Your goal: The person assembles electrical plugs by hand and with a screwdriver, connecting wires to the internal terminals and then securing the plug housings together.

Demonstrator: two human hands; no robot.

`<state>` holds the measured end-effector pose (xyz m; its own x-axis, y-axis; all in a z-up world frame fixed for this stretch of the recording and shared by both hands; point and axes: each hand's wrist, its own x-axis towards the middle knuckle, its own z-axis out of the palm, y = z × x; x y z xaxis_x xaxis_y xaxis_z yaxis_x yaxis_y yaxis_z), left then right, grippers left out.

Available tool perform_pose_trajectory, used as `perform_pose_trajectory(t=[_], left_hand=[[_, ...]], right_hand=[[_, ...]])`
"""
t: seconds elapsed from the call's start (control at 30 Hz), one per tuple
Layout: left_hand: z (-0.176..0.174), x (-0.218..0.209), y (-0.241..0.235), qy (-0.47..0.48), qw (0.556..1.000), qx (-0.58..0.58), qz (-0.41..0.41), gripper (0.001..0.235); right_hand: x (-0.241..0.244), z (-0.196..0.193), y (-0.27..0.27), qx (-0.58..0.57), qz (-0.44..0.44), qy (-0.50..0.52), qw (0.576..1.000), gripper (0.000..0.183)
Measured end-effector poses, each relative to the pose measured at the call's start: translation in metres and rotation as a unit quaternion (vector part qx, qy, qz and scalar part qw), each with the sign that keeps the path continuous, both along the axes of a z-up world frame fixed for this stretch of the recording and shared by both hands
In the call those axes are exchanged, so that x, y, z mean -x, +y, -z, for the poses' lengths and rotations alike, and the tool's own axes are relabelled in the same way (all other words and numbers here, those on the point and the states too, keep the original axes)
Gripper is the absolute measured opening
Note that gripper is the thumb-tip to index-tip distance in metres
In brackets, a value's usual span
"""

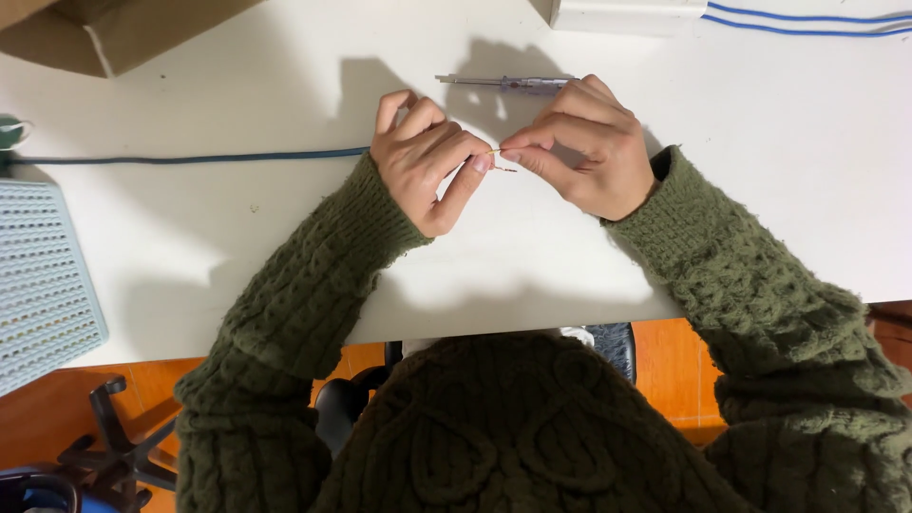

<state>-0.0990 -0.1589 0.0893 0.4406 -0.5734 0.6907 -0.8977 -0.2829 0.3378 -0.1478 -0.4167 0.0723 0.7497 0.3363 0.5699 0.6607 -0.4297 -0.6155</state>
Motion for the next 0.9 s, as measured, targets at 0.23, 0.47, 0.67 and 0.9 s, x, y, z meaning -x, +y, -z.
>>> perform_pose_trajectory(t=[0.23,0.47,0.67,0.9], left_hand=[[0.012,-0.005,0.001,-0.020,0.999,0.016,-0.045,0.029],[0.046,-0.019,0.001,-0.048,0.996,0.071,-0.034,0.028],[0.046,-0.020,0.001,-0.045,0.996,0.075,-0.034,0.029],[0.040,-0.022,0.004,-0.018,0.996,0.085,-0.025,0.031]], right_hand=[[0.004,0.001,-0.001,-0.054,0.042,0.114,0.991,0.032],[0.001,0.002,0.017,-0.091,0.014,0.108,0.990,0.010],[0.003,0.006,0.020,-0.158,0.014,0.210,0.965,0.010],[0.008,-0.010,0.031,-0.250,0.005,0.301,0.920,0.010]])
